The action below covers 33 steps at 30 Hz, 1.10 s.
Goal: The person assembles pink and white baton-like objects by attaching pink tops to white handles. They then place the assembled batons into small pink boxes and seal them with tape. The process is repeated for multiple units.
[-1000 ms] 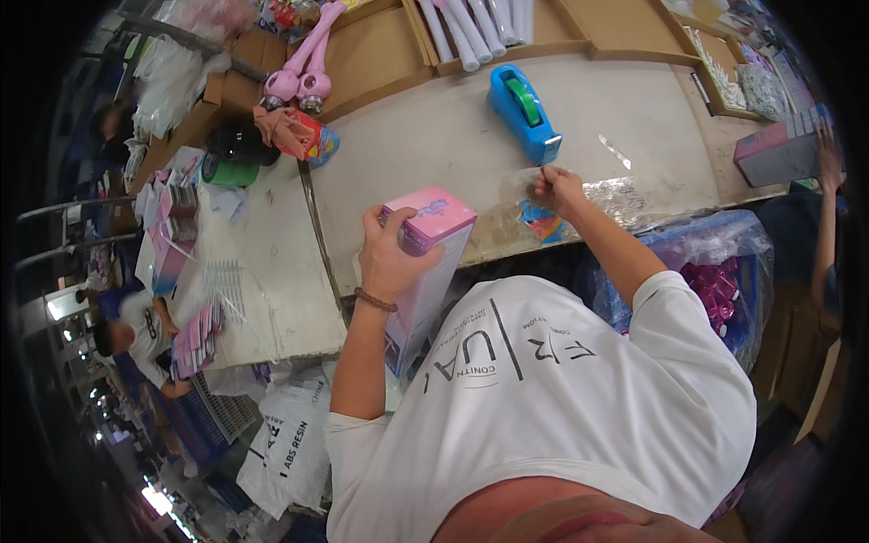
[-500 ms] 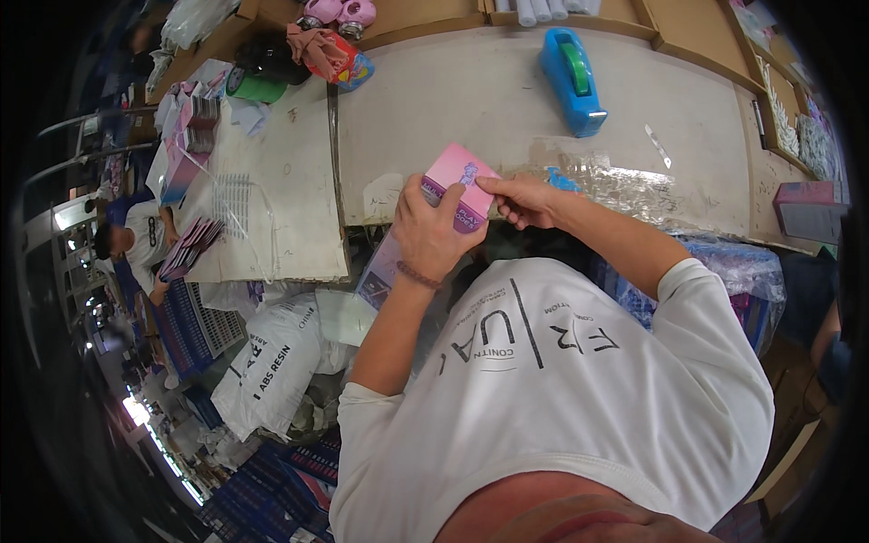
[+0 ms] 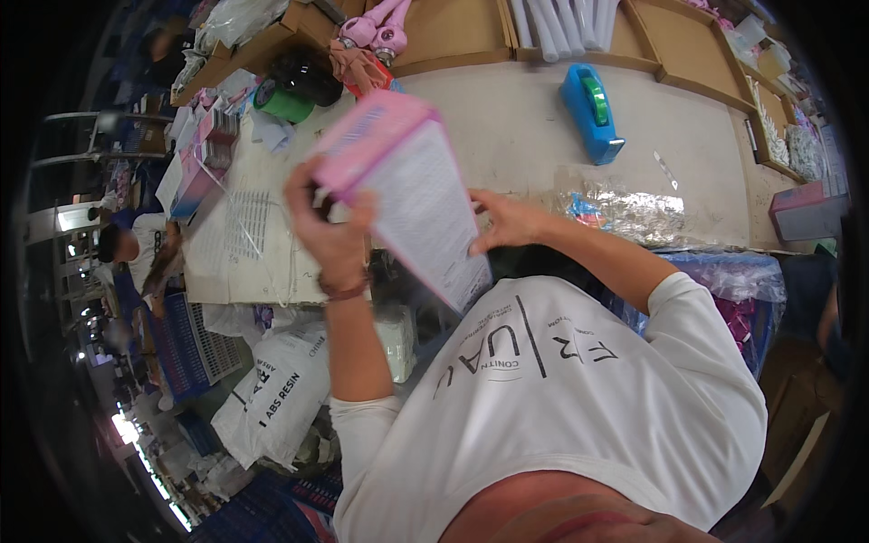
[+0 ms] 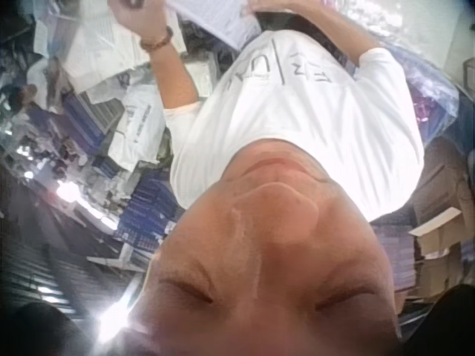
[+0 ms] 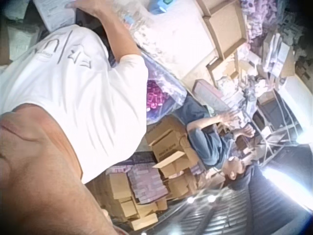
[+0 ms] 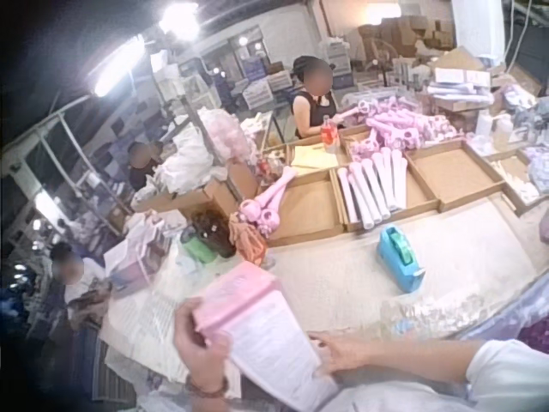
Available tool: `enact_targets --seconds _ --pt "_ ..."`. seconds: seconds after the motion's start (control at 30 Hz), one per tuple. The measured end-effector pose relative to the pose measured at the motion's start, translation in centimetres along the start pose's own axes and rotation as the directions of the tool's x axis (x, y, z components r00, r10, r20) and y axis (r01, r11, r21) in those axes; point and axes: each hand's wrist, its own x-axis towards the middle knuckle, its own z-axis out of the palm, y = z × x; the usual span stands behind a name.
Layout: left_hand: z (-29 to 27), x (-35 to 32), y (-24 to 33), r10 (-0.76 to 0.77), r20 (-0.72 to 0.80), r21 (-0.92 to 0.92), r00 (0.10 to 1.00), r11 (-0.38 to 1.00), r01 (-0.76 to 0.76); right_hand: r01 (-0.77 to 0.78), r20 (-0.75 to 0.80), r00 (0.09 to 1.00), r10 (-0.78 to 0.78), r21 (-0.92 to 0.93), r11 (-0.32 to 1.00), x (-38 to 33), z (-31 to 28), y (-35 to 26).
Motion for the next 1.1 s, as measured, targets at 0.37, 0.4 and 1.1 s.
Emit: enact_targets --seconds 0.37,0.4,1.1 --pt "-17.0 3.5 -3.5 0.181 -0.272 -0.038 0.945 0.979 -0.198 0.167 -0.054 0.946 -0.320 -0.765 0.622 3.9 -2.1 -13.3" --pt "-16.6 2.7 -3.8 0.197 -0.217 0.120 0.956 0.977 -0.174 0.128 -0.045 0.944 -0.326 -0.862 0.491 4.0 -2.7 -14.5" --pt "-4.0 -7.8 -24.6 -0.746 0.565 0.540 0.352 0.657 0.526 0.145 -0.548 0.835 0.053 0.312 0.939 33.1 -21.0 -10.1"
